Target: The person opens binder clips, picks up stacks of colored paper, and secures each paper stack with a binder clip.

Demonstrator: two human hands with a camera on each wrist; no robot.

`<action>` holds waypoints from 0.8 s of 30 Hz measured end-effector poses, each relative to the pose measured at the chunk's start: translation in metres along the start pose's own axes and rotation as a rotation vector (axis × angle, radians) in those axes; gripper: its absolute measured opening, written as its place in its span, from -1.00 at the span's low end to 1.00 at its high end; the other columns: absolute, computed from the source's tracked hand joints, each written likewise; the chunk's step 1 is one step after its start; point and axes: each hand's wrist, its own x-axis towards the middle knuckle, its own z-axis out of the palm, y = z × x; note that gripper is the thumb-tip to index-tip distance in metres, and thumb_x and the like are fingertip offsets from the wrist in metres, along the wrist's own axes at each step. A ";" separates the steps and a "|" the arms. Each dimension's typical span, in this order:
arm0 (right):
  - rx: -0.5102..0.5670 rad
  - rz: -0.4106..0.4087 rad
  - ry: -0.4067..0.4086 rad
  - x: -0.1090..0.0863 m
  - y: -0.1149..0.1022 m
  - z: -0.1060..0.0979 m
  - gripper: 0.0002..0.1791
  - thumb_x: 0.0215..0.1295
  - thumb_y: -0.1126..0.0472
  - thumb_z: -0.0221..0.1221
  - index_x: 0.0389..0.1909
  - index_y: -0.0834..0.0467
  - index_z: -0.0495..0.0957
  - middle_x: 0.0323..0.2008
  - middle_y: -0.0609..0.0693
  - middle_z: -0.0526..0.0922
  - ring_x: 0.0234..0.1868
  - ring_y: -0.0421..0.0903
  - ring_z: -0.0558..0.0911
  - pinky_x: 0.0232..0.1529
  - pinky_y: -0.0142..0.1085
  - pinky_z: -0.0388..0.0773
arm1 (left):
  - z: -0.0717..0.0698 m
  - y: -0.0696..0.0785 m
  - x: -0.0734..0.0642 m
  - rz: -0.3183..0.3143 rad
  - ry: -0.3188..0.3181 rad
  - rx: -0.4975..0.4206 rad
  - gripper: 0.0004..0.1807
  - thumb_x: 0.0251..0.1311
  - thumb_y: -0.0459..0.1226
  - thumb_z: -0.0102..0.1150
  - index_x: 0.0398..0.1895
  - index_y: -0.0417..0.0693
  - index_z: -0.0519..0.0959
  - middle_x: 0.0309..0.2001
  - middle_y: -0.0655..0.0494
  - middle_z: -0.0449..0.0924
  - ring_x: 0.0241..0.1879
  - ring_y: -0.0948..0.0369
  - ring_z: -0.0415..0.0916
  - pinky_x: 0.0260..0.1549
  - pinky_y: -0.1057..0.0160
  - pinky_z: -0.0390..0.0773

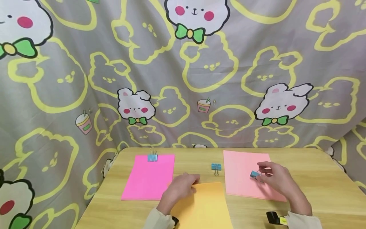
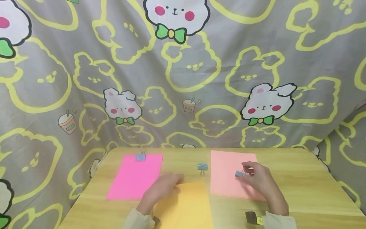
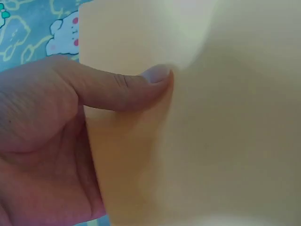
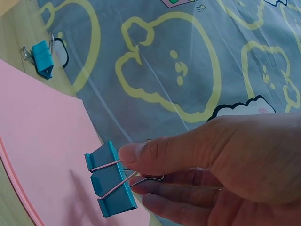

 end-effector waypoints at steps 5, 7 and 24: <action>-0.003 0.015 -0.031 0.000 0.000 0.003 -0.47 0.22 0.32 0.41 0.18 0.44 0.55 0.01 0.33 0.68 -0.01 0.27 0.70 -0.06 0.04 0.67 | 0.000 -0.007 -0.005 0.064 -0.001 -0.105 -0.62 0.25 -0.63 0.10 -0.47 -0.02 0.25 -0.56 0.22 0.01 -0.57 0.32 -0.09 -0.48 0.32 0.02; -0.007 0.016 -0.022 0.000 0.000 0.003 -0.47 0.22 0.32 0.41 0.17 0.44 0.55 0.01 0.33 0.68 -0.01 0.27 0.70 -0.07 0.04 0.67 | -0.003 -0.012 -0.004 0.071 -0.003 -0.132 -0.72 0.30 -0.61 0.07 -0.34 -0.04 0.42 -0.54 0.28 0.26 -0.62 0.35 -0.09 -0.50 0.37 0.07; -0.027 0.006 -0.006 0.000 0.001 0.001 -0.48 0.23 0.31 0.42 0.16 0.44 0.55 0.03 0.36 0.67 -0.03 0.28 0.71 -0.09 0.05 0.67 | -0.043 -0.064 -0.012 -0.007 0.243 -1.000 -0.77 0.50 -0.33 0.09 0.08 -0.29 0.54 -0.15 0.00 0.66 -0.08 0.19 0.55 0.07 0.12 0.49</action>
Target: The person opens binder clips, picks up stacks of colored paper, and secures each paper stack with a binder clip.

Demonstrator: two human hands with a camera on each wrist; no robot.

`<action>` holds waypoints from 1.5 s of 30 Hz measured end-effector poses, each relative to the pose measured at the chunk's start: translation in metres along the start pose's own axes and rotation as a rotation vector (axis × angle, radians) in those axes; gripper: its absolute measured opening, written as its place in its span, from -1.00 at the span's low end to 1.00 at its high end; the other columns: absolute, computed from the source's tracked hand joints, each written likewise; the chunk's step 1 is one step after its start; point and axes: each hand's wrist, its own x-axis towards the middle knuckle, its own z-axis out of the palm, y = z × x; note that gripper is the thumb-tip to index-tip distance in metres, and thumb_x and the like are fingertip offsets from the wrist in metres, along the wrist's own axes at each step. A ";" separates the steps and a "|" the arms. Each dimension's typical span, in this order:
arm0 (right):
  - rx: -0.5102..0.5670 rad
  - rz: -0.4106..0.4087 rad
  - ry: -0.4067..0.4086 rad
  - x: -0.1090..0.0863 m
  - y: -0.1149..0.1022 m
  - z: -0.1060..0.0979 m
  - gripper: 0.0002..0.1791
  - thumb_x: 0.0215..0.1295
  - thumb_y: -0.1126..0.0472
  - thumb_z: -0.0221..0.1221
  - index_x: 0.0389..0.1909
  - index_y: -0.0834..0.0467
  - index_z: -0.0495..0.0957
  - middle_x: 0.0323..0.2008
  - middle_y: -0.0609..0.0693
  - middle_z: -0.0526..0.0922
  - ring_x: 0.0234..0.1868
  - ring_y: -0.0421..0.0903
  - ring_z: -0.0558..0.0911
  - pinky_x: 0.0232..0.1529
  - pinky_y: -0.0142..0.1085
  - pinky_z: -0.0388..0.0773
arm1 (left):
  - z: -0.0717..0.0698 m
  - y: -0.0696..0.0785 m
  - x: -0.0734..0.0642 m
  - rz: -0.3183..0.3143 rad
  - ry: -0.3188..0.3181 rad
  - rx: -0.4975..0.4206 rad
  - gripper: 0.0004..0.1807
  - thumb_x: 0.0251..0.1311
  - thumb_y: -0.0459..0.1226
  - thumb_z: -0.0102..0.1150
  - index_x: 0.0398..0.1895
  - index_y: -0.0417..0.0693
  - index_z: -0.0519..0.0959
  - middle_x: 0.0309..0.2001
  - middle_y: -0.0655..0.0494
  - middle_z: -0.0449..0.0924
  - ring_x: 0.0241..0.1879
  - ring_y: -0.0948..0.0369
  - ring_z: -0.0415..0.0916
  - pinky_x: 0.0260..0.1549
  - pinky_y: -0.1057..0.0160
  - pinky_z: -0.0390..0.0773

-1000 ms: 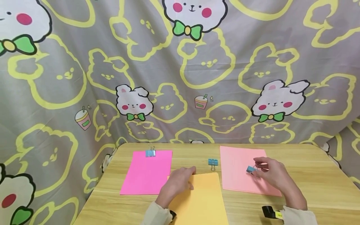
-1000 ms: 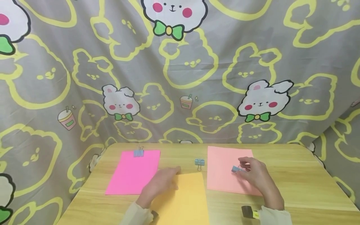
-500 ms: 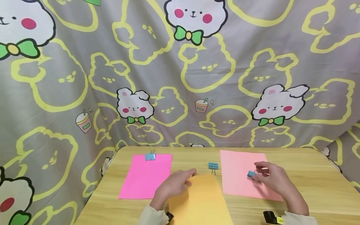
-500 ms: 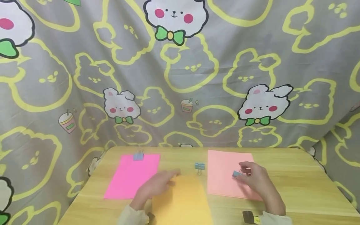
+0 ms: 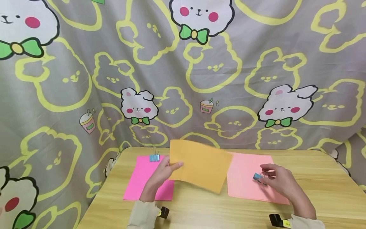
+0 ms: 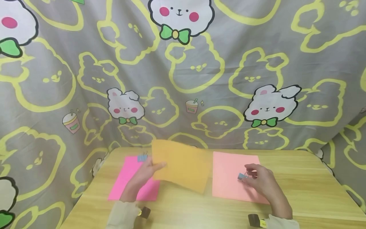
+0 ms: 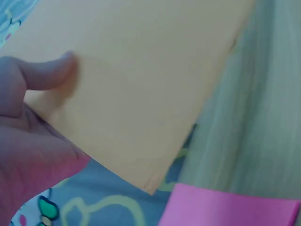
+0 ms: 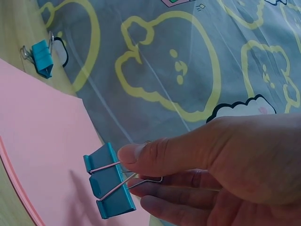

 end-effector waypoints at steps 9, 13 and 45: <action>0.007 0.020 0.000 0.000 0.002 0.000 -0.47 0.21 0.31 0.43 0.16 0.45 0.55 -0.03 0.31 0.69 -0.03 0.28 0.71 -0.10 0.03 0.67 | -0.007 -0.023 0.006 -0.069 0.097 -0.119 -0.78 0.49 -0.25 0.14 0.05 -0.19 0.51 -0.07 0.05 0.63 0.16 0.13 0.46 0.31 0.01 0.25; 0.005 0.017 -0.005 0.000 0.003 -0.001 -0.47 0.23 0.29 0.42 0.17 0.44 0.55 -0.01 0.33 0.69 -0.02 0.28 0.70 -0.08 0.07 0.66 | -0.010 -0.036 0.008 -0.075 0.042 -0.143 -0.71 0.52 -0.26 0.09 0.15 -0.27 0.52 -0.04 -0.01 0.69 0.07 0.14 0.58 0.17 0.13 0.46; 0.034 0.048 0.011 0.003 -0.004 0.002 -0.47 0.06 0.52 0.39 0.10 0.47 0.51 -0.10 0.29 0.68 -0.05 0.28 0.69 -0.17 -0.07 0.70 | -0.007 -0.046 0.012 -0.041 0.061 -0.058 -0.69 0.48 -0.33 0.14 0.16 -0.34 0.51 -0.12 -0.16 0.71 -0.15 0.13 0.69 -0.10 0.21 0.64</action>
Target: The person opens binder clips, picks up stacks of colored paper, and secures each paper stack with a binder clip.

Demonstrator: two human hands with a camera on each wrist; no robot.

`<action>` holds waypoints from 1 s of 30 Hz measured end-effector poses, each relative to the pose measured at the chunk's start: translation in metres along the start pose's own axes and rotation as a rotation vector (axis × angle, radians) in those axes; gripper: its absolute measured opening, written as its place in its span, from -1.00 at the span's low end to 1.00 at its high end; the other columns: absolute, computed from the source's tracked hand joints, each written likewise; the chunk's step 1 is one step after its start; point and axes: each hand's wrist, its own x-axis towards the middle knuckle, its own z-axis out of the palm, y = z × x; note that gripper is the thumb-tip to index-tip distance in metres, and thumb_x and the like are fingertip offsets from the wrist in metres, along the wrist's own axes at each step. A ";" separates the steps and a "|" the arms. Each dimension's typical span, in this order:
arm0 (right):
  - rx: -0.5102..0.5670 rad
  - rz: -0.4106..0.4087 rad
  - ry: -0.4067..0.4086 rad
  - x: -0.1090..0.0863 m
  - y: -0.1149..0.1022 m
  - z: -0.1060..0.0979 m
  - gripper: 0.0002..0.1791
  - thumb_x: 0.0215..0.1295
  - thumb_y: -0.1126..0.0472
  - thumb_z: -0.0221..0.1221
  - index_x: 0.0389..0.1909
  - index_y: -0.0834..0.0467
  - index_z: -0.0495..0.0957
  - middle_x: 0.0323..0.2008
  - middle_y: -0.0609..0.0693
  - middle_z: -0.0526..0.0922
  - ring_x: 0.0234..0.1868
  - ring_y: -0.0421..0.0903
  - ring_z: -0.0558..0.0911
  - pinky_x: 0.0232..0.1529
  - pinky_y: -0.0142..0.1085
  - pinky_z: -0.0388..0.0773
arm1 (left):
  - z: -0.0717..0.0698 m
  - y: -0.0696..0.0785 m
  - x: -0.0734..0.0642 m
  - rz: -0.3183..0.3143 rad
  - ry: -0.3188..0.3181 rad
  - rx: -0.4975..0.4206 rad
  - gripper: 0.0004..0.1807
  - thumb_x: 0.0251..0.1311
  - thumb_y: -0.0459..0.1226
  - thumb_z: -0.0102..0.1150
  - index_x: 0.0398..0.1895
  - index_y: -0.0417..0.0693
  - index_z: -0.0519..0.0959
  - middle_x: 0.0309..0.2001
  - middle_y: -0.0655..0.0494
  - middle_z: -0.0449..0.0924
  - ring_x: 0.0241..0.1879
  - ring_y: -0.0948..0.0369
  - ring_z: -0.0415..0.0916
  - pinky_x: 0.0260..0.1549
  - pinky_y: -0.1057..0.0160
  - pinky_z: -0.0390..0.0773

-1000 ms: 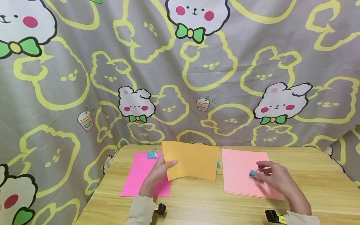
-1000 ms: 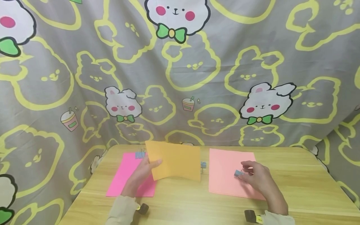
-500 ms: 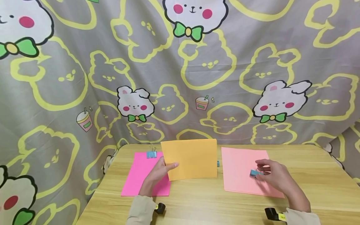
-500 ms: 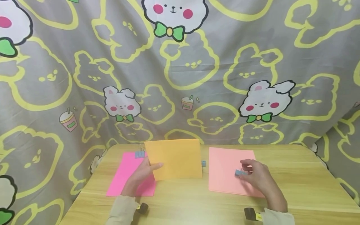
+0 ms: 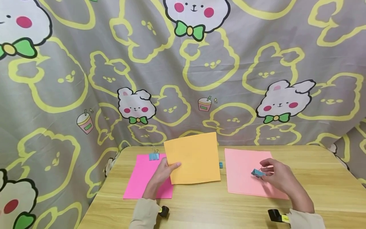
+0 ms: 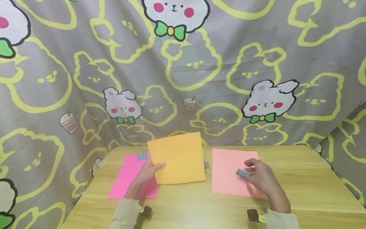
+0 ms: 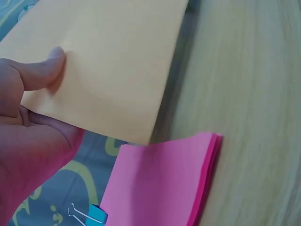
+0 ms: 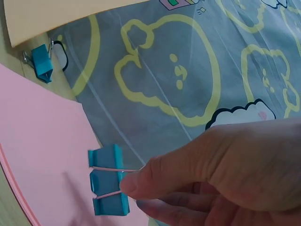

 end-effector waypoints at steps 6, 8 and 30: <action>0.070 -0.017 0.005 0.000 -0.003 0.000 -0.45 0.09 0.47 0.43 0.10 0.46 0.45 -0.11 0.26 0.68 -0.06 0.24 0.71 -0.16 -0.12 0.70 | -0.001 -0.001 0.000 -0.026 -0.004 -0.027 -0.69 0.47 -0.34 0.14 0.17 -0.34 0.48 -0.17 -0.11 0.70 -0.20 0.11 0.69 -0.16 0.19 0.66; 0.096 -0.022 -0.001 -0.001 -0.004 0.000 -0.44 0.11 0.46 0.43 0.11 0.45 0.43 -0.10 0.25 0.68 -0.06 0.23 0.71 -0.16 -0.14 0.70 | 0.000 0.000 -0.001 -0.024 -0.009 -0.025 -0.71 0.47 -0.35 0.14 0.15 -0.34 0.49 -0.18 -0.06 0.68 -0.21 0.14 0.67 -0.16 0.20 0.64; 0.149 0.031 -0.046 -0.007 -0.007 -0.004 -0.40 0.19 0.16 0.48 0.13 0.41 0.51 -0.12 0.18 0.74 -0.11 0.09 0.75 -0.27 -0.33 0.66 | 0.011 -0.001 0.001 -0.030 -0.096 -0.092 -0.58 0.45 -0.37 0.15 0.30 -0.33 0.42 0.02 -0.09 0.66 0.00 0.13 0.60 0.03 0.15 0.56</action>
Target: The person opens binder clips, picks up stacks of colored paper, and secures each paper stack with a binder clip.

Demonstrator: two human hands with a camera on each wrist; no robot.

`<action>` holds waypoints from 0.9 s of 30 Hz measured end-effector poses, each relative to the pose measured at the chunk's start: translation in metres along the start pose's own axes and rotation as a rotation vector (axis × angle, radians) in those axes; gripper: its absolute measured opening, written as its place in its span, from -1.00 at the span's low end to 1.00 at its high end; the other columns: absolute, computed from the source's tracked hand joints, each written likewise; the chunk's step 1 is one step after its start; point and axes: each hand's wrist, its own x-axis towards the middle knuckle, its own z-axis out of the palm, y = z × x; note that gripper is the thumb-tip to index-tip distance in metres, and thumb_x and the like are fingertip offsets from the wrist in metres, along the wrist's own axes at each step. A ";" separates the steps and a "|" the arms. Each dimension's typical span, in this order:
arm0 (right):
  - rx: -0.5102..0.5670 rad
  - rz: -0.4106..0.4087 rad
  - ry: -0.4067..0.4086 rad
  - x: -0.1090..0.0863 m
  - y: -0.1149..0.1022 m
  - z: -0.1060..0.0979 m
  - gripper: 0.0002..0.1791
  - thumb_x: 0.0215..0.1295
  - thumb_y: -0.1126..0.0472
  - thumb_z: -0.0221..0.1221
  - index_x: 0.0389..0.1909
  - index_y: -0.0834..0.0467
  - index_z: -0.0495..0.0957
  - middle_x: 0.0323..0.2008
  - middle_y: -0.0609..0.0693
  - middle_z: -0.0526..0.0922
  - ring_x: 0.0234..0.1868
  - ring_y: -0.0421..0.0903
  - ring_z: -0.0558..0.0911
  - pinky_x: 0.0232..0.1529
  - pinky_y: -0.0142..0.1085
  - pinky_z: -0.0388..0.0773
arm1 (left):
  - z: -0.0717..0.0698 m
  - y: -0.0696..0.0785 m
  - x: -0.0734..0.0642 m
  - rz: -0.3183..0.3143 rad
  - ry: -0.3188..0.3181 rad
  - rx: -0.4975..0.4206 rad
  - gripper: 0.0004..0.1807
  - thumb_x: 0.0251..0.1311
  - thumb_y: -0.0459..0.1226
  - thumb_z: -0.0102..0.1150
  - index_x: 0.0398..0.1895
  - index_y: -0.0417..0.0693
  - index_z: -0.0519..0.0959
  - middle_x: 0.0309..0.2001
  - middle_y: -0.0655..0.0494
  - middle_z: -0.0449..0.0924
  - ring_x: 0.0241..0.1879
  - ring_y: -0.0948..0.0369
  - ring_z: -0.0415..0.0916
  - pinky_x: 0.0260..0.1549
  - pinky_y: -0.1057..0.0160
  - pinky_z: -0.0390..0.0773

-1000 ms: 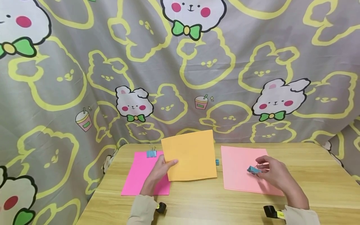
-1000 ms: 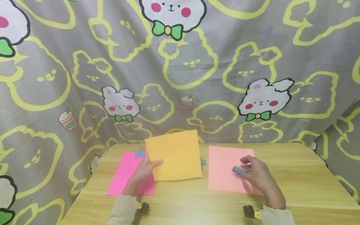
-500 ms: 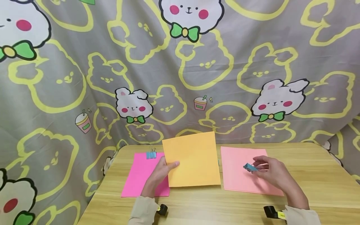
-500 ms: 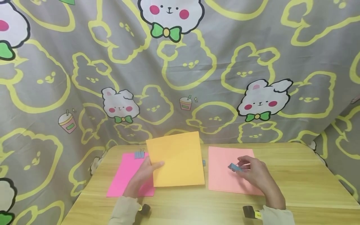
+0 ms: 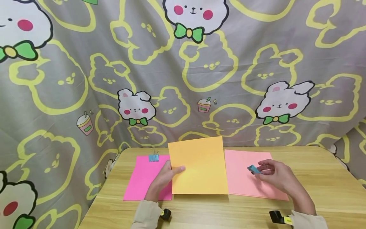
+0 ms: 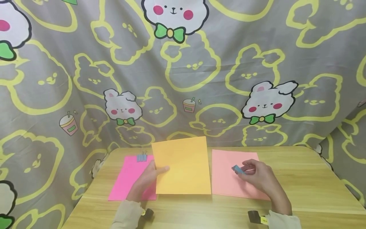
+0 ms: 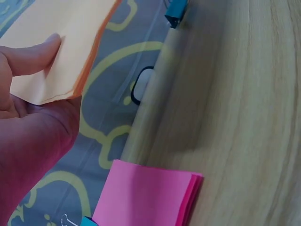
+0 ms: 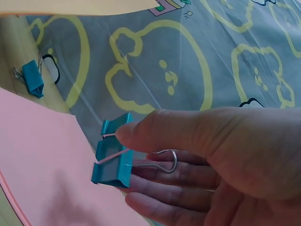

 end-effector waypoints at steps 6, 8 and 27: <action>-0.005 0.011 0.002 -0.001 0.001 0.000 -0.47 0.25 0.14 0.44 0.09 0.39 0.55 -0.11 0.19 0.74 -0.12 0.07 0.75 -0.26 -0.35 0.65 | 0.001 -0.001 0.000 0.004 0.001 0.013 -0.56 0.45 -0.38 0.14 0.32 -0.36 0.41 0.02 -0.12 0.66 -0.02 0.13 0.60 0.02 0.17 0.56; 0.002 0.023 0.017 -0.001 0.001 0.000 -0.43 0.24 0.11 0.45 0.12 0.39 0.55 -0.08 0.23 0.73 -0.10 0.08 0.75 -0.26 -0.36 0.65 | 0.001 -0.002 0.000 0.008 -0.008 0.013 -0.56 0.45 -0.38 0.14 0.32 -0.36 0.41 0.02 -0.12 0.66 -0.02 0.13 0.61 0.02 0.16 0.57; 0.264 0.017 0.006 0.002 -0.003 0.000 -0.26 0.32 0.02 0.40 0.36 0.37 0.41 0.17 0.24 0.65 -0.05 -0.38 0.69 -0.09 -0.48 0.60 | 0.008 -0.003 0.001 -0.026 -0.063 -0.048 -0.60 0.48 -0.39 0.09 0.31 -0.34 0.41 0.03 -0.15 0.67 -0.06 0.09 0.69 -0.05 0.14 0.66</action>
